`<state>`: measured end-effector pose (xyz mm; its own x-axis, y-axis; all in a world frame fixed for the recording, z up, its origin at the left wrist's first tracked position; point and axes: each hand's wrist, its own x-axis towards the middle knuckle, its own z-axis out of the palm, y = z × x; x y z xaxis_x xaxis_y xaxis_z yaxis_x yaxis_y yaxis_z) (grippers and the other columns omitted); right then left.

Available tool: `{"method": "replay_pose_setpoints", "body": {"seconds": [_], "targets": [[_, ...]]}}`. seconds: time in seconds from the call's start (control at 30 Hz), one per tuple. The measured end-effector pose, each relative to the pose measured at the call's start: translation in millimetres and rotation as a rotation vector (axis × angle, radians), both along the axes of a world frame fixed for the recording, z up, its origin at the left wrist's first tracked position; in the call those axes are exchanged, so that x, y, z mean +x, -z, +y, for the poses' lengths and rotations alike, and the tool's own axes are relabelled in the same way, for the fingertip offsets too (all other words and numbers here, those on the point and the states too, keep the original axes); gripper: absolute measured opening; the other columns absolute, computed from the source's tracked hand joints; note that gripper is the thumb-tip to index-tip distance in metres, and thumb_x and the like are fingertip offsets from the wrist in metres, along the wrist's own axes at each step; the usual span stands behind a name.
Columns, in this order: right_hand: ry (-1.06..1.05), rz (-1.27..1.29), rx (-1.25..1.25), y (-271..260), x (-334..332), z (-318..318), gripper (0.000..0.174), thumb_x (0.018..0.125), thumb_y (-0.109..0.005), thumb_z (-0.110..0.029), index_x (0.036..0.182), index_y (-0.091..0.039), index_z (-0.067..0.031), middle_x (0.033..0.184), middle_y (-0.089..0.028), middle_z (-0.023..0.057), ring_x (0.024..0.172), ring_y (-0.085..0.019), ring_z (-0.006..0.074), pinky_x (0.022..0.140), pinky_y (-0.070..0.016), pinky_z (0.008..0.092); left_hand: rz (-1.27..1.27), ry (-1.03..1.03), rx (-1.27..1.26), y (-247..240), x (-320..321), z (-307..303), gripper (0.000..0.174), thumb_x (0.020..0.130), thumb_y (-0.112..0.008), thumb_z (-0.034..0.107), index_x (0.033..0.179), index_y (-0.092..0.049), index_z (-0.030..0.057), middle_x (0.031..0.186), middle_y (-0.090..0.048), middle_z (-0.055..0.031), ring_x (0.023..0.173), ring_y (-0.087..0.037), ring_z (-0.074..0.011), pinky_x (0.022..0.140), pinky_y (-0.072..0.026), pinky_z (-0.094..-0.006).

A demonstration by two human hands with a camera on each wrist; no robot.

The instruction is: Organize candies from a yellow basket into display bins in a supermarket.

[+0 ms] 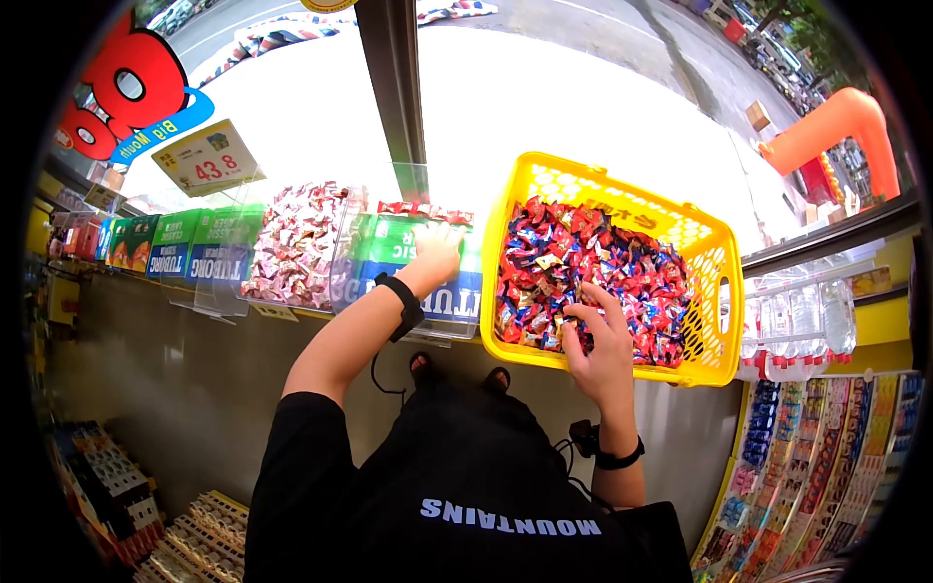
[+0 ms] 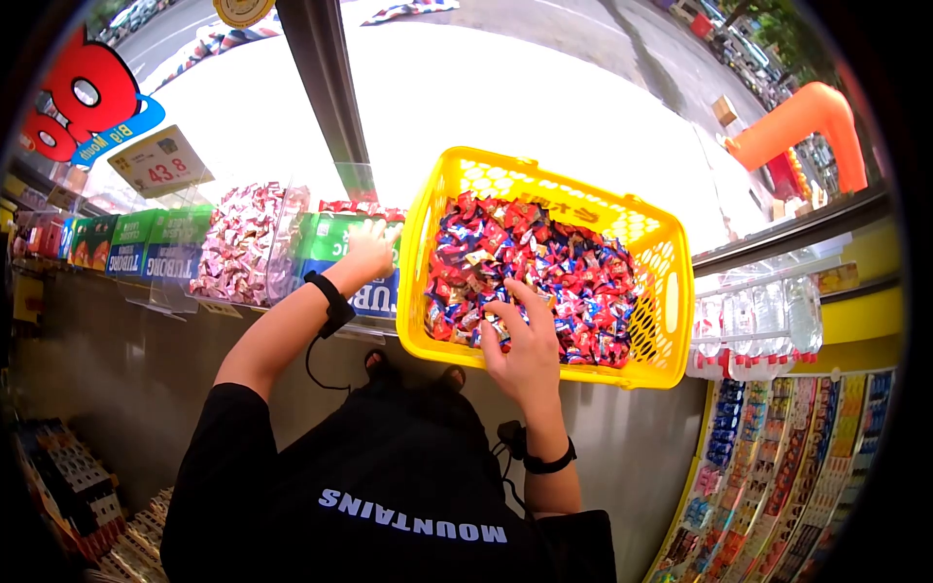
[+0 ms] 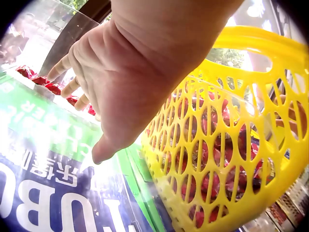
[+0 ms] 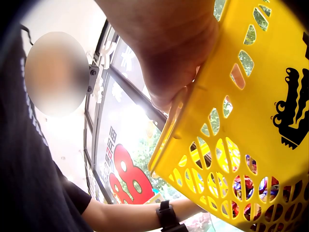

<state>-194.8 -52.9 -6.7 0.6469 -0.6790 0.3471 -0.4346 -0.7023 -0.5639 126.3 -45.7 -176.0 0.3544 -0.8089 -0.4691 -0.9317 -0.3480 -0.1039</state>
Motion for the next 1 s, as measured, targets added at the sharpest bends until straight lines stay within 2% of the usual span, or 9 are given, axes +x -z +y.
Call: {"method": "replay_pose_setpoints", "body": {"seconds": [0.27, 0.47, 0.57, 0.67, 0.7, 0.77, 0.87, 1.0], "targets": [[0.0, 0.001, 0.015, -1.6, -0.1, 0.6, 0.021, 0.089, -0.077, -0.01, 0.109, -0.074, -0.0078, 0.139, -0.065, 0.0183, 0.128, -0.063, 0.0417, 0.109, -0.0507, 0.0498, -0.039, -0.02, -0.026, 4.3, 4.4, -6.5, 0.089, 0.098, -0.066, 0.052, 0.173, -0.025, 0.0257, 0.168, -0.04, -0.0101, 0.153, -0.038, -0.0336, 0.113, -0.04, -0.0624], [0.003, -0.004, 0.004, -2.8, 0.2, 1.3, 0.021, 0.088, -0.077, -0.009, 0.109, -0.074, -0.0076, 0.138, -0.065, 0.0185, 0.127, -0.064, 0.0413, 0.108, -0.051, 0.0494, -0.021, -0.002, -0.055, 7.0, 4.7, -8.2, 0.088, 0.097, -0.066, 0.054, 0.172, -0.029, 0.025, 0.17, -0.04, -0.0128, 0.158, -0.034, -0.0385, 0.119, -0.0346, -0.0661], [-0.002, -0.007, 0.002, -3.5, -0.1, 1.6, 0.02, 0.088, -0.077, -0.009, 0.108, -0.074, -0.0076, 0.138, -0.065, 0.0185, 0.126, -0.064, 0.0408, 0.108, -0.0509, 0.0492, -0.006, -0.008, -0.149, -5.5, -5.0, -4.8, 0.075, 0.095, -0.068, 0.037, 0.165, -0.043, 0.0262, 0.164, -0.046, -0.0112, 0.152, -0.041, -0.0352, 0.116, -0.0353, -0.0658], [-0.002, -0.024, -0.01, 0.8, -0.6, -0.2, 0.02, 0.088, -0.078, -0.01, 0.108, -0.074, -0.0079, 0.138, -0.066, 0.0182, 0.125, -0.064, 0.0403, 0.108, -0.0508, 0.0493, 0.031, 0.017, -0.22, -39.6, -8.2, 9.5, 0.075, 0.093, -0.073, 0.046, 0.161, -0.049, 0.0244, 0.162, -0.049, -0.0111, 0.151, -0.043, -0.0344, 0.118, -0.0358, -0.0634], [0.001, -0.027, -0.012, 1.1, -0.8, -0.2, 0.02, 0.088, -0.078, -0.011, 0.108, -0.074, -0.008, 0.137, -0.066, 0.018, 0.125, -0.064, 0.0401, 0.108, -0.0507, 0.0494, 0.011, 0.033, -0.32, -45.3, -6.9, 16.9, 0.076, 0.091, -0.075, 0.052, 0.158, -0.052, 0.0233, 0.161, -0.05, -0.0104, 0.15, -0.044, -0.0337, 0.119, -0.0371, -0.06], [0.01, -0.031, -0.01, 0.6, -1.1, 0.8, 0.021, 0.088, -0.079, -0.012, 0.108, -0.075, -0.0084, 0.137, -0.067, 0.0174, 0.125, -0.064, 0.0395, 0.109, -0.0505, 0.0494, 0.042, 0.06, -0.485, -63.7, -2.5, 30.0, 0.065, 0.094, -0.075, 0.045, 0.152, -0.058, 0.0219, 0.157, -0.054, -0.0121, 0.147, -0.048, -0.0322, 0.118, -0.0397, -0.0551], [0.01, -0.04, -0.059, 1.0, -0.9, 0.9, 0.02, 0.089, -0.078, -0.015, 0.107, -0.074, -0.0088, 0.136, -0.067, 0.0174, 0.124, -0.064, 0.0388, 0.107, -0.0509, 0.0487, 0.041, 0.103, -0.788, -106.9, -10.8, 55.2, 0.053, 0.093, -0.078, 0.031, 0.142, -0.063, 0.0146, 0.147, -0.061, -0.0163, 0.138, -0.055, -0.0373, 0.118, -0.0413, -0.0539], [-0.027, -0.05, -0.07, -2.2, -1.0, -0.1, 0.018, 0.089, -0.076, -0.014, 0.106, -0.073, -0.0078, 0.132, -0.068, 0.0178, 0.118, -0.066, 0.0387, 0.104, -0.0516, 0.0497, 0.136, 0.108, -0.899, -158.9, -34.2, 75.5, 0.047, 0.094, -0.074, 0.017, 0.14, -0.065, 0.0125, 0.145, -0.063, -0.0145, 0.136, -0.057, -0.0373, 0.117, -0.0429, -0.0518]]}}
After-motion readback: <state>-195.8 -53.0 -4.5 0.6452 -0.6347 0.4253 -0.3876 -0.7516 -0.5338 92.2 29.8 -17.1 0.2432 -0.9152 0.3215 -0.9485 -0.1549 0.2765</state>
